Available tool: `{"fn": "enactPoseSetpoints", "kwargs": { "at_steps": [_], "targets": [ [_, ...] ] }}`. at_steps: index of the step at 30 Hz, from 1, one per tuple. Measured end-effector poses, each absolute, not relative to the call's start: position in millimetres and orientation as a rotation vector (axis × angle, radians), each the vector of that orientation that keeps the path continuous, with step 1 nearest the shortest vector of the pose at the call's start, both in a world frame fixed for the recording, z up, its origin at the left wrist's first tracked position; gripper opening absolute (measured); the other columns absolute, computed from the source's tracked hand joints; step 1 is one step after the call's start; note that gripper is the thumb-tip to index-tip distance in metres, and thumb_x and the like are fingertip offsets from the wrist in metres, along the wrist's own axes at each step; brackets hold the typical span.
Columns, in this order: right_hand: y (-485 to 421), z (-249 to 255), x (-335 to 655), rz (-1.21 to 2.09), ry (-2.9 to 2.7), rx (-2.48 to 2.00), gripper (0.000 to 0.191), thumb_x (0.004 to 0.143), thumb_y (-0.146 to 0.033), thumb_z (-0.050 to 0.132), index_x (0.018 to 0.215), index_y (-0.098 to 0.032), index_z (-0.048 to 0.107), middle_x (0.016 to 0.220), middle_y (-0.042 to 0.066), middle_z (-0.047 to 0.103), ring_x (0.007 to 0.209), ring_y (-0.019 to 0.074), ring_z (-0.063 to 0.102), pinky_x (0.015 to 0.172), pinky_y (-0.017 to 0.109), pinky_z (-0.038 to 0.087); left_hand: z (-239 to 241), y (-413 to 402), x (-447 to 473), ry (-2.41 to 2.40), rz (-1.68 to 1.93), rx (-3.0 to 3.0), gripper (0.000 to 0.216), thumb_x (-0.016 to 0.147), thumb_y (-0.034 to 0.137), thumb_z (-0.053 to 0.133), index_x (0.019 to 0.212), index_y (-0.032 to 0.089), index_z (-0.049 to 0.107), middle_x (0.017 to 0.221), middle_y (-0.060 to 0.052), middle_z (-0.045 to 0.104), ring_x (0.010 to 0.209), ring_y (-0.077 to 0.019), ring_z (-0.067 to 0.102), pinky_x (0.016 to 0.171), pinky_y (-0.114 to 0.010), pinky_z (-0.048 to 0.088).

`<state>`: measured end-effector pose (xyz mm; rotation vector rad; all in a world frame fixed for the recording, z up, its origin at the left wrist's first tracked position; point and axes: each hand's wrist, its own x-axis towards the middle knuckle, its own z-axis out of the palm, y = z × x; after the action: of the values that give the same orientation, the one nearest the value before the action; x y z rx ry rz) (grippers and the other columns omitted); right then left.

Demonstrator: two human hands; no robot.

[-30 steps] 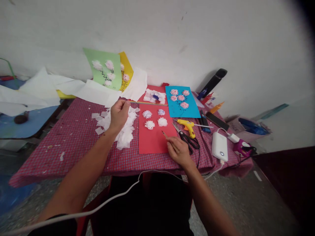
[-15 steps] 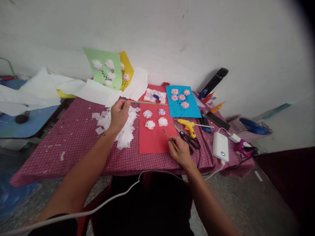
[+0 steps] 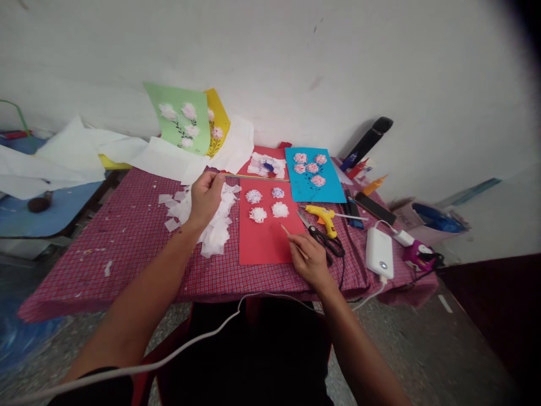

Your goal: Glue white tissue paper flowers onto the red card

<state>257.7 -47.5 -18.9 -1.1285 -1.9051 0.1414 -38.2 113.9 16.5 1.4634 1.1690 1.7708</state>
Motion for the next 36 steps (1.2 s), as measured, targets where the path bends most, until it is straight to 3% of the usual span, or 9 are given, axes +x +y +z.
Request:
{"fn": "enactPoseSetpoints", "kwargs": {
  "at_steps": [8,15,26,29,32,34,36],
  "targets": [
    [-54.9,-10.1,260.2,0.081,-1.757,-1.295,0.014,0.099,-0.019,0.052,0.093,-0.023,0.064,0.077,0.001,0.065,0.068,0.0178,0.063,0.065,0.033,0.052,15.0,114.9,-38.1,1.16,1.765,1.455,0.023,0.095,0.033,0.064,0.076,0.021,0.061,0.058,0.003,0.045,0.051,-0.0095,0.04,0.046,-0.024,0.033],
    [-53.0,-13.6,257.9,0.084,-1.977,-1.058,0.025,0.097,-0.013,0.057,0.118,-0.025,0.066,0.101,0.006,0.077,0.087,0.02,0.074,0.079,0.034,0.06,15.6,114.8,-37.7,1.174,1.772,1.462,0.022,0.094,0.03,0.064,0.075,0.022,0.06,0.059,0.003,0.046,0.052,-0.0099,0.04,0.047,-0.024,0.033],
    [-48.4,-20.5,260.8,0.169,-1.922,-1.163,0.028,0.103,-0.02,0.052,0.127,-0.025,0.066,0.101,0.007,0.08,0.085,0.0206,0.076,0.077,0.036,0.062,22.5,110.4,-35.8,1.196,1.775,1.478,0.024,0.095,0.031,0.062,0.073,0.022,0.056,0.058,0.004,0.044,0.054,-0.0108,0.043,0.048,-0.025,0.033],
    [-51.5,-11.9,266.3,0.231,-2.084,-1.175,0.026,0.101,-0.027,0.06,0.126,-0.024,0.067,0.11,0.009,0.078,0.098,0.0241,0.075,0.088,0.042,0.061,23.5,110.3,-36.3,1.215,1.778,1.464,0.025,0.095,0.032,0.061,0.073,0.022,0.055,0.058,0.004,0.043,0.052,-0.0108,0.042,0.048,-0.025,0.033],
    [-56.6,-4.5,274.3,0.293,-2.29,-1.18,0.048,0.092,-0.039,0.074,0.135,-0.022,0.061,0.129,0.013,0.073,0.119,0.0311,0.068,0.103,0.053,0.055,23.4,111.3,-37.0,1.225,1.78,1.45,0.025,0.096,0.032,0.061,0.073,0.022,0.055,0.058,0.005,0.043,0.052,-0.011,0.042,0.047,-0.025,0.033],
    [-59.5,-3.8,278.3,0.292,-2.334,-1.175,0.052,0.09,-0.038,0.076,0.137,-0.021,0.06,0.136,0.014,0.07,0.126,0.0327,0.064,0.106,0.056,0.052,23.0,112.3,-37.3,1.227,1.787,1.452,0.024,0.095,0.031,0.061,0.073,0.022,0.055,0.058,0.004,0.043,0.052,-0.0109,0.042,0.048,-0.025,0.034],
    [-61.1,-5.7,279.7,0.266,-2.334,-1.172,0.044,0.093,-0.031,0.073,0.134,-0.022,0.061,0.135,0.013,0.071,0.127,0.0318,0.063,0.107,0.057,0.051,22.6,112.9,-37.2,1.221,1.791,1.455,0.024,0.095,0.03,0.061,0.073,0.022,0.056,0.058,0.004,0.044,0.052,-0.0109,0.042,0.048,-0.025,0.034]
  ]
}}
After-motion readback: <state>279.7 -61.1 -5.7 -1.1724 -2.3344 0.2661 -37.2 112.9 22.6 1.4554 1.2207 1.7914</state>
